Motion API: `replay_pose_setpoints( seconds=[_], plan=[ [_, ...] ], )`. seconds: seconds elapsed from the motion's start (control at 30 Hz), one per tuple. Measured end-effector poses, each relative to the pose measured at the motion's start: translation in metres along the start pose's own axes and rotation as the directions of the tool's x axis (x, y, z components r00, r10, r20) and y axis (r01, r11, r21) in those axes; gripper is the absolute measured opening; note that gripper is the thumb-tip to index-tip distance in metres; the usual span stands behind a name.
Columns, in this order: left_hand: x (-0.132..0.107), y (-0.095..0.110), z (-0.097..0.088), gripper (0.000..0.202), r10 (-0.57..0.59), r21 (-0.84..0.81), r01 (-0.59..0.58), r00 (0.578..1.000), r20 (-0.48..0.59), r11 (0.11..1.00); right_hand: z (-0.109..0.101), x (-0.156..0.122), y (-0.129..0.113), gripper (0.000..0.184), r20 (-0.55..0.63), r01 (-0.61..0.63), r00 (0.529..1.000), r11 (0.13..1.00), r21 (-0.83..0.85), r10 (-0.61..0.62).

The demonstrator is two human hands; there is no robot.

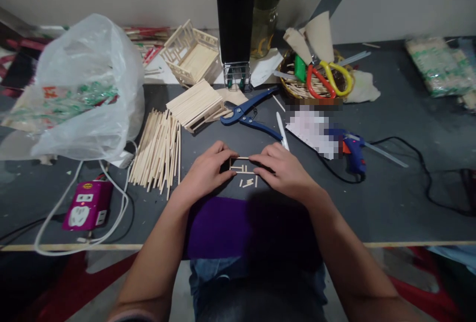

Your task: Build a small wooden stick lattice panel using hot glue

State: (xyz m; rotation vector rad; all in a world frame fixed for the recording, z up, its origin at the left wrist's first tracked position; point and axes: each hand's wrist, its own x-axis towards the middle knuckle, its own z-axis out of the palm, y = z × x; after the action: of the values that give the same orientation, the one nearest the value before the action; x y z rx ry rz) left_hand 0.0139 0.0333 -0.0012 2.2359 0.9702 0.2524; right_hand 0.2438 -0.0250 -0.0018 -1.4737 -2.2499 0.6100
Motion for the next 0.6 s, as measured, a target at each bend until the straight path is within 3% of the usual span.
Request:
replay_pose_setpoints(
  seconds=[0.17,0.6],
  plan=[
    [0.0003,0.002,-0.0009,0.027,0.003,-0.012,-0.003,1.0,-0.017,1.0,-0.0038,-0.0019,0.0056,0.024,-0.125,-0.046,0.991,0.999,0.018,0.048],
    [-0.0005,0.0036,-0.0007,0.032,-0.002,0.024,0.002,1.0,0.001,1.0,-0.0017,0.0002,0.0035,0.019,-0.11,0.009,0.994,1.0,-0.019,-0.011]
  ],
)
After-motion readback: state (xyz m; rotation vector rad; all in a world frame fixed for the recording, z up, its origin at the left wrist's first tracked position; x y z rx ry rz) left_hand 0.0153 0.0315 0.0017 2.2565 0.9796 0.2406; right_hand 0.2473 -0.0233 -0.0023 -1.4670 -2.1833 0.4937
